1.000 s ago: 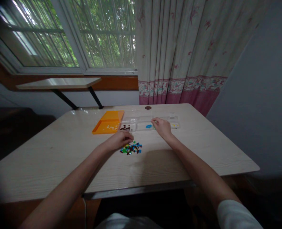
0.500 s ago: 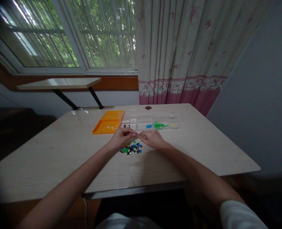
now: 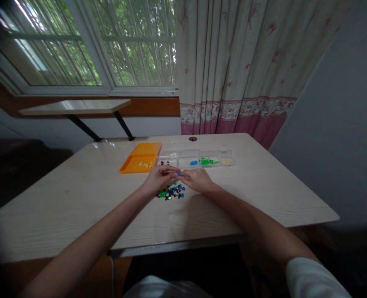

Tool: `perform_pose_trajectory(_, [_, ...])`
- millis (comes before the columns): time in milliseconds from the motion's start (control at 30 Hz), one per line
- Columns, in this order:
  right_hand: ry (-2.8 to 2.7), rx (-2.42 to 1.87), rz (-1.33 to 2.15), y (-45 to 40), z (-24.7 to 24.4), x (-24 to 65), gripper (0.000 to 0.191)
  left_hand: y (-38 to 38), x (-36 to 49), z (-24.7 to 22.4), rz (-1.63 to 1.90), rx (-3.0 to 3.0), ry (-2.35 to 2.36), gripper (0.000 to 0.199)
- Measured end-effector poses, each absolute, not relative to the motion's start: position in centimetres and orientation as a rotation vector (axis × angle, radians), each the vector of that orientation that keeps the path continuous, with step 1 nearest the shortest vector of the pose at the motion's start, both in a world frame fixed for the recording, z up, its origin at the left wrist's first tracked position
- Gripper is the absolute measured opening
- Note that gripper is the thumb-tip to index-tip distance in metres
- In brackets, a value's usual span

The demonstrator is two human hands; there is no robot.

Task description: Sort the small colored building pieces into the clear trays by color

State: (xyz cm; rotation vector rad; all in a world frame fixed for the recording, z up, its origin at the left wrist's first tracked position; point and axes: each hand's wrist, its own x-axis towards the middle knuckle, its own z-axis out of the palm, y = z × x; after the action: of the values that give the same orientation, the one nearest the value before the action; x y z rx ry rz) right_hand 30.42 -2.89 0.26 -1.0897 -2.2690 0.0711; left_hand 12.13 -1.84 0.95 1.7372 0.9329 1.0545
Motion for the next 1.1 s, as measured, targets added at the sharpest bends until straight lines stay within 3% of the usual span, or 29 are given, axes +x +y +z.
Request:
perform_pose_trajectory(633, [-2.109, -1.078, 0.019, -2.69, -0.10, 30.57, 0.026, -2.14, 11.80, 1.22, 1.136, 1.846, 0.967, 0.020])
perform_pose_trajectory(1100, [-2.053, -0.914, -0.060, -2.56, -0.26, 30.48, 0.017, -2.12, 11.88, 0.99, 1.154, 1.811, 0.908, 0.026])
